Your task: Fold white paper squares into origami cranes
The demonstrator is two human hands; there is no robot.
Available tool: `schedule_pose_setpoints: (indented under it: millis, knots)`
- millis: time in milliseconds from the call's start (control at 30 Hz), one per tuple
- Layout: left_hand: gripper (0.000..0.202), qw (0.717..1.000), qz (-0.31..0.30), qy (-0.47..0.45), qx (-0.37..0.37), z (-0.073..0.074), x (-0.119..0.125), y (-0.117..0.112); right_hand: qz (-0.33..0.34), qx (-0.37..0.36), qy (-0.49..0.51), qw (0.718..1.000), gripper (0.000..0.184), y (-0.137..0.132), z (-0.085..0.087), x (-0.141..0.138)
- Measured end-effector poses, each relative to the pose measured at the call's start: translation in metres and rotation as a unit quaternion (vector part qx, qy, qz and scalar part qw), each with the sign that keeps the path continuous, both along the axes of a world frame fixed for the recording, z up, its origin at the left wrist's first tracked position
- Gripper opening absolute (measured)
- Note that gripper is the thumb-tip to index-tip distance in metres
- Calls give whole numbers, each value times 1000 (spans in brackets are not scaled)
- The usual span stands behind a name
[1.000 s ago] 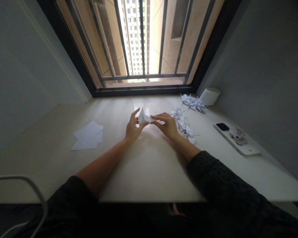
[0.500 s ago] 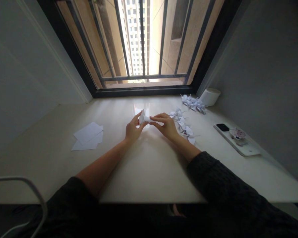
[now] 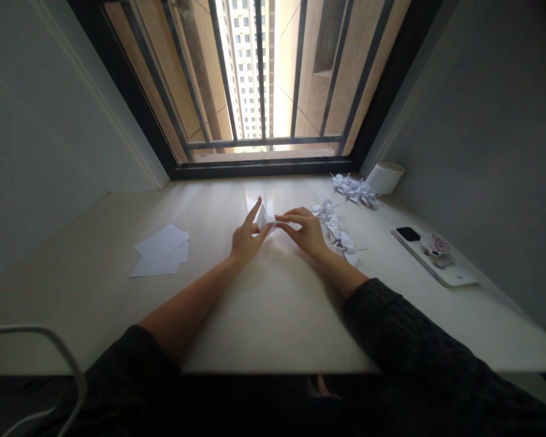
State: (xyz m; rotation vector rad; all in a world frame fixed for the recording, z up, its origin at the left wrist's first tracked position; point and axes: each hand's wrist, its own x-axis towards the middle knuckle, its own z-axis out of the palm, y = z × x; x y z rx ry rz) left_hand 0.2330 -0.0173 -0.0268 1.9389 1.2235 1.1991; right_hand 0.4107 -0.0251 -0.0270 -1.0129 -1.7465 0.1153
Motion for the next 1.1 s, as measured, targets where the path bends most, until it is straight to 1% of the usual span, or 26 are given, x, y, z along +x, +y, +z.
schedule_pose_setpoints:
  millis: [67, 133, 267, 333, 433, 533, 633, 867, 1000, 1100]
  knots:
    - [55, 1000, 1, 29, 11, 1, 0, 0, 4, 3, 3, 1000, 16, 0, 0, 0]
    - [43, 999, 3, 40, 19, 1, 1, -1, 8, 2, 6, 1000, 16, 0, 0, 0]
    - [35, 999, 16, 24, 15, 3, 1, -2, 15, -6, 8, 1000, 16, -1, 0, -2]
    - [34, 1000, 16, 8, 1, 4, 1, -2, 19, -9, 12, 1000, 16, -1, 1, -3]
    - [34, 999, 1, -23, -26, 4, 1, 0, 24, -13, 15, 1000, 16, -1, 1, -4]
    - [36, 997, -13, -60, -48, 3, 1, 2, 21, -20, 16, 999, 16, -2, 1, -4]
    - [38, 995, -14, -83, -61, 1, 1, 4, 21, -17, 17, 1000, 16, -2, 0, -4]
    - [37, 994, 1, -86, -69, -1, 0, 5, 32, -7, 5, 999, 14, -3, 1, -5]
    - [36, 994, 9, -85, -67, -2, 0, 5, 29, -15, 2, 999, 14, -4, 2, -6]
    - [41, 994, 19, -84, -62, -2, 0, 4, 22, -21, 2, 1000, 16, -5, 2, -7]
